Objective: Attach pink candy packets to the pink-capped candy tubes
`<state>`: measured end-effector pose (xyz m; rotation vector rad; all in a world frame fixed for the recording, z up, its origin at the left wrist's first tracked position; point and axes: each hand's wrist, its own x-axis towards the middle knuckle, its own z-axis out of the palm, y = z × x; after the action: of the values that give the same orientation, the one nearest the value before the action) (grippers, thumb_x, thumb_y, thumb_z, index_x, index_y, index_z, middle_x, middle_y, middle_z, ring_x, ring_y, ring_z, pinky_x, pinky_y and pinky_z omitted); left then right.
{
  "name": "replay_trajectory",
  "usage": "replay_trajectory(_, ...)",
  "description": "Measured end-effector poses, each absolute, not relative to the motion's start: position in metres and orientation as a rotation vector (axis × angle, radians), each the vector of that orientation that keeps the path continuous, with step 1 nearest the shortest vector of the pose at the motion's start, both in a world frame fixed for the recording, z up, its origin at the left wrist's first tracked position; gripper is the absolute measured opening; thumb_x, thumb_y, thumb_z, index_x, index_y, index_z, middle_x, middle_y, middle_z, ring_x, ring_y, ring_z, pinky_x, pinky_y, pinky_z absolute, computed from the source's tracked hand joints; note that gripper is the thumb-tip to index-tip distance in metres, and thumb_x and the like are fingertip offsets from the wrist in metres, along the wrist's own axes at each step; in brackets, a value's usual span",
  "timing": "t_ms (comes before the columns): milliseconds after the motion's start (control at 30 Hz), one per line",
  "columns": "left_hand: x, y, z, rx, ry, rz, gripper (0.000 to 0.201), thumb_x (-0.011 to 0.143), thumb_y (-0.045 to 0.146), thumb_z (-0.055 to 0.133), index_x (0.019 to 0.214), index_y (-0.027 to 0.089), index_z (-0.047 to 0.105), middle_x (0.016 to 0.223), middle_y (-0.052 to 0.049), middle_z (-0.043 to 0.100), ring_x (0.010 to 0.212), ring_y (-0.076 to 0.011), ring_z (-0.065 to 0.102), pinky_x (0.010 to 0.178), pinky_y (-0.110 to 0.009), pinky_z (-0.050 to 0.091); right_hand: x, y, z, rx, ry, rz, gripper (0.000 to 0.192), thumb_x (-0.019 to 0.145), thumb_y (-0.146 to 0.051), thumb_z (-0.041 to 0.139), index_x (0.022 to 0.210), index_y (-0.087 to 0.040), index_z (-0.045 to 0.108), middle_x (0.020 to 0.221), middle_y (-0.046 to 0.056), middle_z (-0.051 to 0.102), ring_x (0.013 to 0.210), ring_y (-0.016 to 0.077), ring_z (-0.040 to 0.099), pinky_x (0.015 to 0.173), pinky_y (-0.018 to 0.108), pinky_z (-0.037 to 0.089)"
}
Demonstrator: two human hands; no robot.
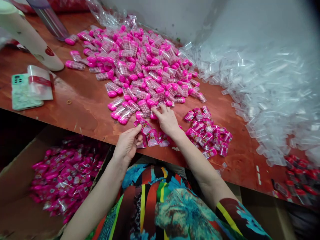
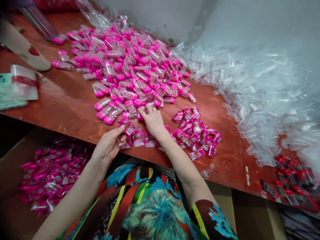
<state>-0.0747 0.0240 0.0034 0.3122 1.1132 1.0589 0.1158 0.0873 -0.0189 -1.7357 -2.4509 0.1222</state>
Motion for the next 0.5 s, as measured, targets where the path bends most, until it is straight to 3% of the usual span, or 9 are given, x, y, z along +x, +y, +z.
replay_trajectory(100,-0.074,0.024,0.004,0.246,1.105,1.114,0.037,0.058,0.030,0.093,0.068,0.013,0.061,0.054,0.005,0.052,0.044,-0.0055,0.046,0.037,-0.017,0.025,0.116,0.089,-0.024,-1.698,-2.473,0.082,0.047,0.102,-0.019,0.044,0.146,-0.029,0.055,0.154,0.016,0.044,0.131,0.0327,0.044,0.101,0.048,0.041)
replay_trajectory(233,-0.073,0.026,0.007,0.177,1.079,1.152,0.036,0.062,0.026,0.092,0.067,0.013,0.059,0.054,0.005,0.053,0.042,-0.0053,0.046,0.035,-0.017,0.025,0.121,0.072,-0.024,-1.522,-2.171,0.349,0.036,0.101,-0.024,0.048,0.133,-0.018,0.062,0.142,0.016,0.057,0.130,0.0309,0.048,0.108,0.049,0.038)
replay_trajectory(300,-0.070,0.027,0.008,0.146,1.061,1.158,0.033,0.066,0.024,0.089,0.068,0.013,0.059,0.056,0.004,0.055,0.042,-0.0050,0.047,0.035,-0.017,0.026,0.123,0.059,-0.021,-1.405,-1.920,0.662,0.033,0.100,-0.029,0.050,0.128,-0.018,0.062,0.125,0.013,0.067,0.118,0.0266,0.059,0.104,0.045,0.044)
replay_trajectory(367,-0.065,0.028,0.009,0.109,1.049,1.164,0.030,0.071,0.021,0.087,0.068,0.013,0.059,0.057,0.004,0.056,0.042,-0.0047,0.048,0.035,-0.016,0.027,0.122,0.042,-0.018,-1.319,-1.582,1.026,0.029,0.100,-0.038,0.052,0.121,-0.020,0.062,0.107,0.007,0.072,0.096,0.0209,0.067,0.091,0.039,0.053)
replay_trajectory(500,-0.051,0.028,0.009,0.053,1.046,1.134,0.026,0.079,0.019,0.082,0.069,0.013,0.059,0.056,0.004,0.055,0.043,-0.0052,0.050,0.036,-0.016,0.030,0.113,0.007,-0.011,-1.218,-1.070,1.440,0.030,0.096,-0.051,0.057,0.103,-0.022,0.059,0.079,-0.002,0.066,0.064,0.0126,0.061,0.064,0.028,0.054)
